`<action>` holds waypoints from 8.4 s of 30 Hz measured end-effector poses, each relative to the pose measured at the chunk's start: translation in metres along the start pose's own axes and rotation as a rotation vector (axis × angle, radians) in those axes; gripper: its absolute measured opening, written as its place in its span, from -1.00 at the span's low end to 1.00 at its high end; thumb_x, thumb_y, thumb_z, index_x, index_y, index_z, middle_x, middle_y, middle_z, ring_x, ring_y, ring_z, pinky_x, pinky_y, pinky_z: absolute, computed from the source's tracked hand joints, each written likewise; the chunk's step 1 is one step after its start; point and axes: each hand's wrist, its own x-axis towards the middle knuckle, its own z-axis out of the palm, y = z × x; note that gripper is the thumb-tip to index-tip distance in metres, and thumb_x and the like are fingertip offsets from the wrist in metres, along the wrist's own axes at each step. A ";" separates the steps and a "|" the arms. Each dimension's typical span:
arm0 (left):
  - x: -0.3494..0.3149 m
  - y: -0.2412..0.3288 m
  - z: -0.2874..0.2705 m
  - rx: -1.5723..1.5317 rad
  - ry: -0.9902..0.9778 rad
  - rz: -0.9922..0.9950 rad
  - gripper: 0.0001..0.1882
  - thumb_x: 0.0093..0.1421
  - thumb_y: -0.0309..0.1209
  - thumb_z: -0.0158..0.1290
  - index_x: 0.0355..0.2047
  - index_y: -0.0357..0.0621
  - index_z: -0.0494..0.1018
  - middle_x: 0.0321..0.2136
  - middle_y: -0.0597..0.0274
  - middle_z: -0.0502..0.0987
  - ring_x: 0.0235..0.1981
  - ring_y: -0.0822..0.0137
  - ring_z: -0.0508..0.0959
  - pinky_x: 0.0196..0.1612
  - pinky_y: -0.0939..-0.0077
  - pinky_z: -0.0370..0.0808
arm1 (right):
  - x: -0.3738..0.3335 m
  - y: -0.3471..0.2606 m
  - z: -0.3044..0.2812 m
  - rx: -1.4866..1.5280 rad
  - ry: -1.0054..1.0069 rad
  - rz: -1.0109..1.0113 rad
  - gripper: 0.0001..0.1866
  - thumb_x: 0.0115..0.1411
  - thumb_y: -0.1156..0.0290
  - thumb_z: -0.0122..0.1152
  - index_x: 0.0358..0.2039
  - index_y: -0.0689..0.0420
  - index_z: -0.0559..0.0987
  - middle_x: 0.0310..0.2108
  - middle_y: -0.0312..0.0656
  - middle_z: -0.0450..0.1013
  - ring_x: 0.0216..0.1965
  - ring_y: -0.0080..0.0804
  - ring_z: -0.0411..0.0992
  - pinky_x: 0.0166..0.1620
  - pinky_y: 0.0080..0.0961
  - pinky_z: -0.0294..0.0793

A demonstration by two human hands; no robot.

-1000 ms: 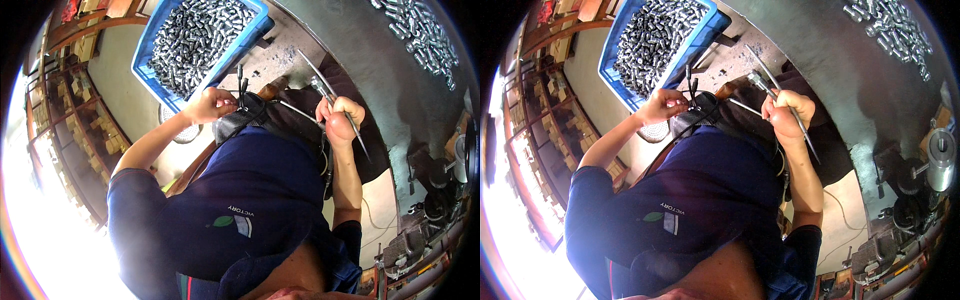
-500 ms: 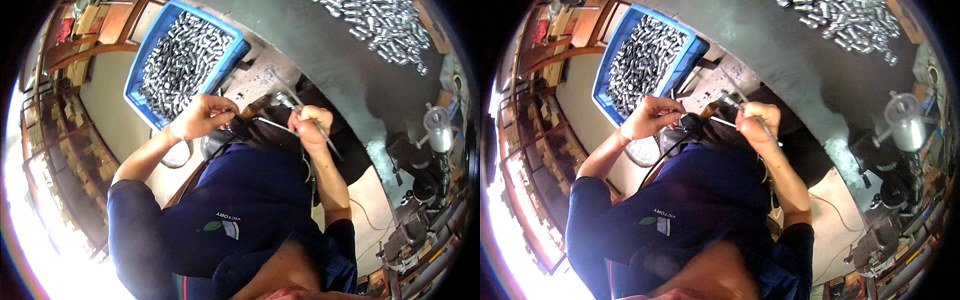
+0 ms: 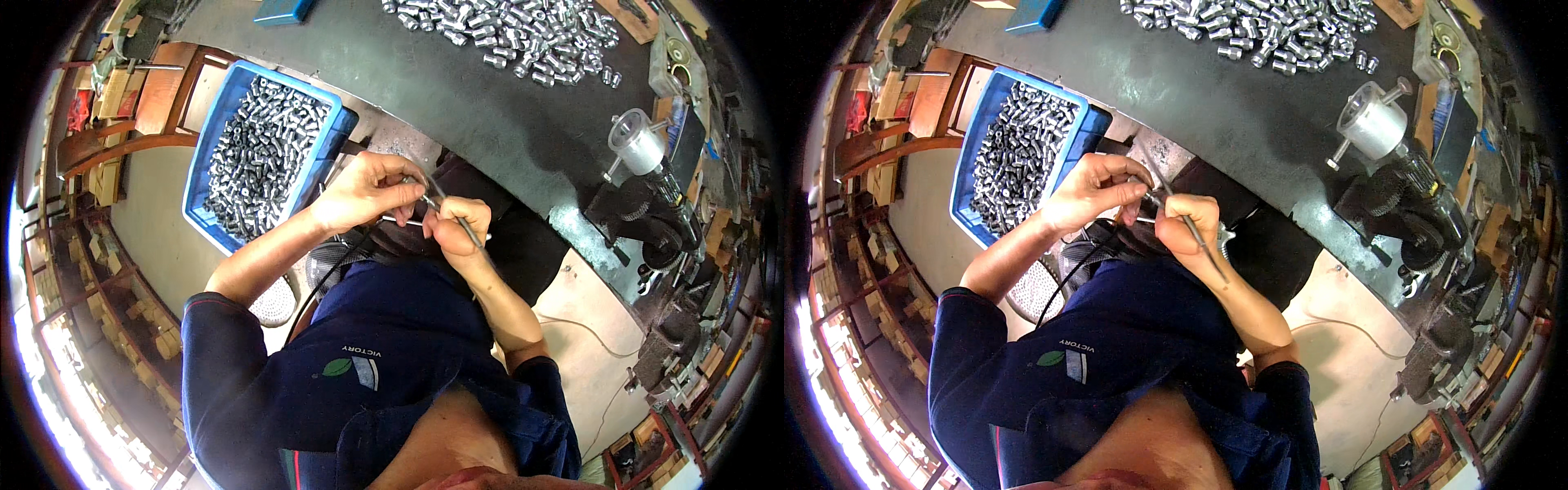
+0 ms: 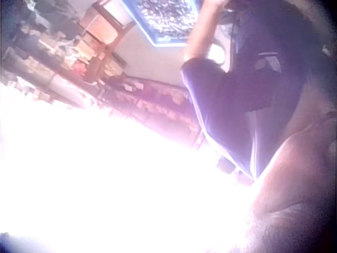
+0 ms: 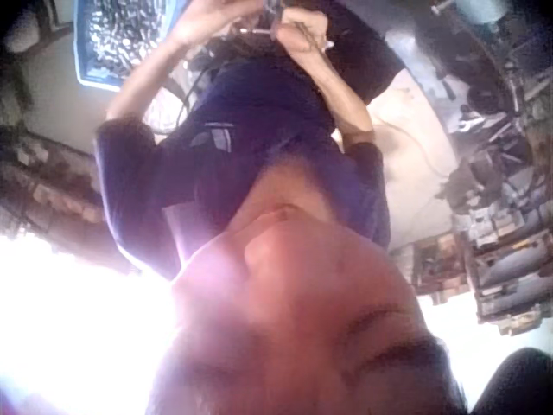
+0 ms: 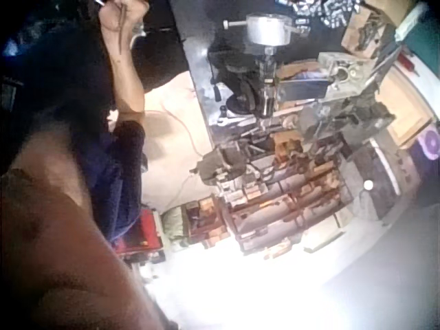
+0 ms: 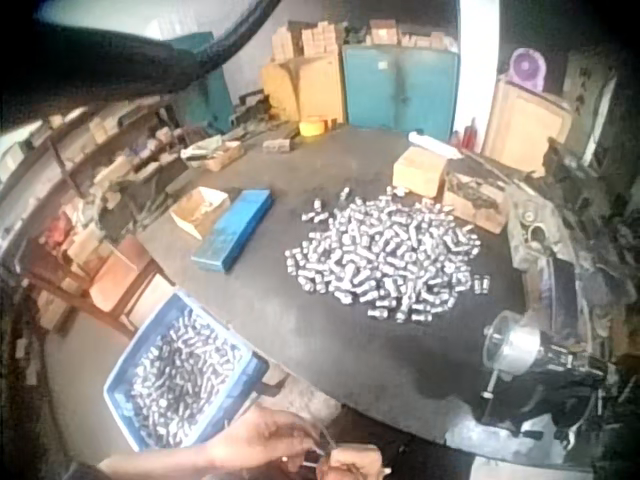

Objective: The person repeatedly picks small cylindrical metal components from a blue bin and uses a soldering iron to apply solder to them. After soldering, the person places the components onto a pile on the workbench. The task is performed continuously in a repetitive cycle.

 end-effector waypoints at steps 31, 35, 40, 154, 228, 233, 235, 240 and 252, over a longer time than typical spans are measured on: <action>0.027 -0.002 0.006 1.078 0.181 0.781 -0.69 -0.26 -0.47 0.19 -0.40 -0.15 0.48 -0.58 0.17 0.50 -0.56 0.16 0.53 -0.50 0.34 0.45 | 0.008 -0.048 0.003 -0.557 -0.102 -0.218 -0.75 -0.23 0.47 0.04 -0.80 0.20 0.16 -0.79 -0.18 0.07 -0.78 -0.37 0.08 -0.67 -0.47 -0.01; 0.058 0.017 -0.011 1.144 0.284 0.767 -0.76 -0.18 -0.41 0.13 -0.41 -0.13 0.50 -0.63 0.12 0.50 -0.59 0.12 0.54 -0.50 0.33 0.46 | -0.009 -0.073 -0.009 -0.650 -0.017 -0.427 -0.72 -0.23 0.58 0.00 -0.83 0.18 0.09 -0.84 -0.21 0.10 -0.82 -0.39 0.15 -0.71 -0.54 0.04; 0.143 0.067 -0.013 1.041 0.441 0.805 -0.75 -0.08 -0.40 0.07 -0.34 -0.14 0.52 -0.63 0.06 0.51 -0.60 0.22 0.56 -0.47 0.39 0.48 | -0.026 -0.097 -0.001 -0.543 0.133 -0.381 -0.72 -0.26 0.70 -0.04 -0.83 0.18 0.07 -0.84 -0.17 0.16 -0.79 -0.44 0.23 -0.70 -0.60 0.17; 0.014 -0.017 -0.004 0.168 0.024 0.176 -0.78 0.05 -0.67 0.10 -0.25 -0.38 0.43 -0.45 0.17 0.53 -0.47 0.42 0.55 -0.39 0.60 0.52 | -0.030 -0.037 -0.007 0.324 0.239 0.348 -0.66 -0.15 0.47 0.05 -0.84 0.10 0.10 -0.80 -0.27 0.10 -0.76 -0.50 0.14 -0.70 -0.54 0.21; 0.024 0.043 -0.033 1.302 -0.030 0.614 -0.64 0.03 -0.53 0.00 -0.11 -0.15 0.47 -0.39 0.00 0.54 -0.41 0.06 0.55 -0.39 0.26 0.48 | -0.017 -0.058 -0.006 0.264 0.100 0.250 -0.69 -0.16 0.52 0.00 -0.84 0.08 0.08 -0.82 -0.33 0.04 -0.74 -0.57 0.07 -0.69 -0.56 0.21; 0.016 0.031 -0.025 0.801 -0.003 0.412 -0.74 0.12 -0.58 -0.01 -0.15 -0.22 0.48 -0.36 0.00 0.56 -0.46 0.27 0.59 -0.39 0.46 0.50 | -0.023 -0.047 -0.012 -0.184 0.021 0.156 -0.67 -0.15 0.62 0.01 -0.82 0.15 0.06 -0.80 -0.34 0.09 -0.73 -0.63 0.10 -0.66 -0.65 0.19; 0.013 0.026 -0.026 0.476 -0.072 0.287 -0.71 0.16 -0.63 -0.06 -0.09 -0.26 0.44 -0.30 0.13 0.58 -0.38 0.45 0.56 -0.35 0.59 0.50 | -0.022 -0.047 -0.012 -0.239 -0.014 0.113 -0.67 -0.16 0.63 0.02 -0.82 0.16 0.07 -0.81 -0.33 0.07 -0.74 -0.63 0.10 -0.67 -0.63 0.12; 0.005 0.006 -0.021 0.218 -0.167 0.243 -0.68 0.21 -0.53 -0.04 -0.01 -0.28 0.36 -0.33 0.11 0.58 -0.37 0.55 0.54 -0.52 0.74 0.44 | -0.015 -0.051 -0.005 -0.533 -0.076 -0.107 -0.48 0.02 0.13 0.18 -0.78 0.15 0.14 -0.79 -0.23 0.02 -0.76 -0.41 0.06 -0.65 -0.48 -0.02; -0.013 -0.012 0.006 0.166 -0.212 -0.151 -0.63 0.23 -0.26 0.01 -0.60 -0.32 0.42 -0.77 0.30 0.39 -0.76 0.53 0.41 -0.67 0.63 0.35 | -0.020 -0.034 0.015 -0.729 -0.096 -0.262 -0.77 -0.28 0.55 0.13 -0.81 0.15 0.22 -0.82 -0.15 0.20 -0.78 -0.31 0.23 -0.68 -0.46 0.18</action>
